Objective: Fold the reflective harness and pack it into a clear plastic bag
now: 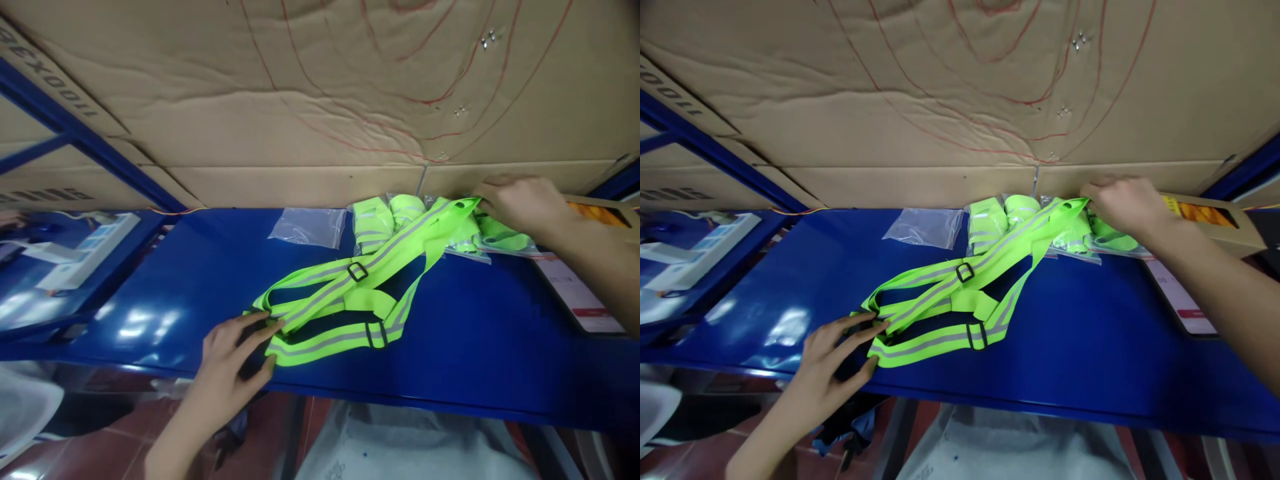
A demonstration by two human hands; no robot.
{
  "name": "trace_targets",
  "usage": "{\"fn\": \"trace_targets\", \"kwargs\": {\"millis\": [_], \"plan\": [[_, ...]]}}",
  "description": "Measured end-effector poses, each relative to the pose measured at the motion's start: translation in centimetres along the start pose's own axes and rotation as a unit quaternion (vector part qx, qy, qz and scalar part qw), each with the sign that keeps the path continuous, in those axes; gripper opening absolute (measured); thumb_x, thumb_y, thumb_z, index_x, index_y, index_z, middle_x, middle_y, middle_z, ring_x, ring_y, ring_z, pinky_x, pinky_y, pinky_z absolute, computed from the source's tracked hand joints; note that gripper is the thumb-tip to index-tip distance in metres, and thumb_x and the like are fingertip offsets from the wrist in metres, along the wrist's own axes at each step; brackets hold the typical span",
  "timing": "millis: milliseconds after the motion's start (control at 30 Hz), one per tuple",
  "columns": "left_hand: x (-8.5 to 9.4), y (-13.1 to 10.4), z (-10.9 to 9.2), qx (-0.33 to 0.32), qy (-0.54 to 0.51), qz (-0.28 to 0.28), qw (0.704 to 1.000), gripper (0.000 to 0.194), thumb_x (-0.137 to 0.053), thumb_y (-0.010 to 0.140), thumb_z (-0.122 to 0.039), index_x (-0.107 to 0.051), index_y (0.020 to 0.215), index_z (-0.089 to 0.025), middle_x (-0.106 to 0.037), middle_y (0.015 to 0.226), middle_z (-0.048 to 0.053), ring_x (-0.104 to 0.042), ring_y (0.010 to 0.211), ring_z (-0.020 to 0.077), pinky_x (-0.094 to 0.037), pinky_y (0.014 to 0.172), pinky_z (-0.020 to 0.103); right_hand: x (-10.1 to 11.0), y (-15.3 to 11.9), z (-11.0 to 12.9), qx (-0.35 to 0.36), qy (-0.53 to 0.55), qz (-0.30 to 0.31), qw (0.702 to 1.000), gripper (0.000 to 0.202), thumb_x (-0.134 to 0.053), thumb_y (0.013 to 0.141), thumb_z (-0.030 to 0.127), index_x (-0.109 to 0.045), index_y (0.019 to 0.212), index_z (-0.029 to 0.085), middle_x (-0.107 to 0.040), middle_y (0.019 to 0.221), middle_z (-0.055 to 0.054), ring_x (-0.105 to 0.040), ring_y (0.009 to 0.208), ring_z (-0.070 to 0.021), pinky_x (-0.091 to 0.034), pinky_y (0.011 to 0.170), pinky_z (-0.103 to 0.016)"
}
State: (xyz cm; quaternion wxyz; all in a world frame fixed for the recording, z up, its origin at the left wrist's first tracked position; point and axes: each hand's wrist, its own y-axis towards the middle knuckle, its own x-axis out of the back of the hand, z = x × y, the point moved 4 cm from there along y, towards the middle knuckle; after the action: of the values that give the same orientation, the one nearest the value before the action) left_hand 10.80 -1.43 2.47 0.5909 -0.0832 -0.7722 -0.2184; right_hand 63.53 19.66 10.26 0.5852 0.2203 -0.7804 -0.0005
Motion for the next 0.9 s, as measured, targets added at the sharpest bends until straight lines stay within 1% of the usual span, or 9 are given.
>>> {"fn": "trace_targets", "kwargs": {"millis": [133, 200, 267, 333, 400, 500, 633, 800, 900], "plan": [[-0.2, -0.5, -0.9, -0.009, 0.006, -0.005, 1.000, 0.044, -0.061, 0.097, -0.031, -0.058, 0.141, -0.035, -0.058, 0.141, 0.011, -0.056, 0.129, 0.0337, -0.040, 0.104, 0.054, -1.6, -0.1, -0.7, 0.002, 0.051, 0.065, 0.997, 0.026, -0.070, 0.093, 0.027, -0.073, 0.115, 0.014, -0.073, 0.124, -0.015, -0.070, 0.088, -0.0241, -0.046, 0.074, -0.036], [-0.2, -0.8, -1.0, -0.012, 0.008, -0.006, 1.000, 0.047, -0.061, 0.097, -0.032, -0.055, 0.143, -0.035, -0.056, 0.143, 0.011, -0.055, 0.130, 0.0345, -0.039, 0.106, 0.055, -0.7, -1.6, -0.7, 0.015, 0.061, 0.068, 0.996, 0.044, -0.072, 0.090, 0.024, -0.068, 0.133, 0.016, -0.067, 0.137, -0.017, -0.071, 0.100, -0.0289, -0.051, 0.080, -0.039], [-0.2, -1.0, -1.1, -0.013, 0.002, -0.002, 1.000, 0.050, -0.061, 0.097, -0.034, -0.053, 0.146, -0.034, -0.053, 0.147, 0.012, -0.053, 0.133, 0.0358, -0.038, 0.110, 0.058, 1.4, -3.9, 0.3, 0.036, 0.055, 0.040, 0.997, 0.058, -0.071, 0.090, 0.022, -0.058, 0.147, 0.015, -0.061, 0.143, -0.020, -0.069, 0.111, -0.0358, -0.054, 0.088, -0.045], [-0.3, -0.9, -1.3, -0.013, -0.011, 0.009, 1.000, 0.054, -0.061, 0.097, -0.036, -0.049, 0.150, -0.033, -0.049, 0.152, 0.013, -0.050, 0.138, 0.0373, -0.035, 0.114, 0.061, 4.0, -6.7, 2.8, 0.083, 0.059, -0.016, 0.995, 0.052, -0.059, 0.099, 0.023, -0.054, 0.150, 0.013, -0.061, 0.143, -0.022, -0.064, 0.123, -0.0374, -0.053, 0.099, -0.051], [-0.3, -0.7, -1.6, -0.018, -0.025, 0.015, 0.999, 0.059, -0.061, 0.097, -0.038, -0.044, 0.154, -0.033, -0.044, 0.157, 0.013, -0.045, 0.143, 0.0387, -0.034, 0.118, 0.063, 5.8, -9.5, 6.2, 0.141, 0.106, -0.033, 0.984, 0.044, -0.053, 0.105, 0.026, -0.056, 0.147, 0.015, -0.064, 0.142, -0.017, -0.063, 0.125, -0.0334, -0.053, 0.104, -0.049], [-0.2, 0.0, -2.1, -0.032, -0.027, 0.003, 0.999, 0.065, -0.061, 0.098, -0.040, -0.038, 0.158, -0.035, -0.037, 0.164, 0.013, -0.040, 0.150, 0.0405, -0.033, 0.121, 0.065, 6.3, -12.1, 10.8, 0.206, 0.150, -0.027, 0.967, 0.041, -0.052, 0.107, 0.034, -0.059, 0.145, 0.021, -0.062, 0.148, -0.012, -0.061, 0.128, -0.0320, -0.050, 0.106, -0.051], [-0.7, 0.9, -2.5, -0.034, 0.009, 0.000, 0.999, 0.062, -0.059, 0.100, -0.041, -0.038, 0.157, -0.039, -0.031, 0.171, 0.009, -0.035, 0.155, 0.0415, -0.032, 0.123, 0.066, 4.8, -12.0, 13.4, 0.236, 0.163, -0.042, 0.957, 0.044, -0.050, 0.109, 0.042, -0.059, 0.146, 0.019, -0.060, 0.152, -0.012, -0.060, 0.132, -0.0327, -0.046, 0.107, -0.053], [-1.8, 1.1, -2.6, -0.063, 0.031, 0.003, 0.998, 0.053, -0.061, 0.099, -0.041, -0.050, 0.151, -0.032, -0.053, 0.157, 0.011, -0.035, 0.155, 0.0399, -0.031, 0.123, 0.062, 4.3, -11.5, 16.6, 0.305, 0.240, -0.083, 0.918, 0.039, -0.049, 0.111, 0.037, -0.063, 0.141, 0.018, -0.064, 0.147, -0.010, -0.057, 0.138, -0.0236, -0.038, 0.117, -0.045], [-2.0, 1.0, -2.8, -0.060, 0.038, -0.008, 0.997, 0.049, -0.061, 0.099, -0.040, -0.053, 0.147, -0.031, -0.056, 0.153, 0.011, -0.038, 0.153, 0.0389, -0.032, 0.120, 0.060, 4.4, -11.9, 19.6, 0.307, 0.249, -0.087, 0.914, 0.047, -0.049, 0.110, 0.042, -0.057, 0.148, 0.016, -0.057, 0.156, -0.010, -0.048, 0.148, -0.0238, -0.030, 0.125, -0.044]]}}
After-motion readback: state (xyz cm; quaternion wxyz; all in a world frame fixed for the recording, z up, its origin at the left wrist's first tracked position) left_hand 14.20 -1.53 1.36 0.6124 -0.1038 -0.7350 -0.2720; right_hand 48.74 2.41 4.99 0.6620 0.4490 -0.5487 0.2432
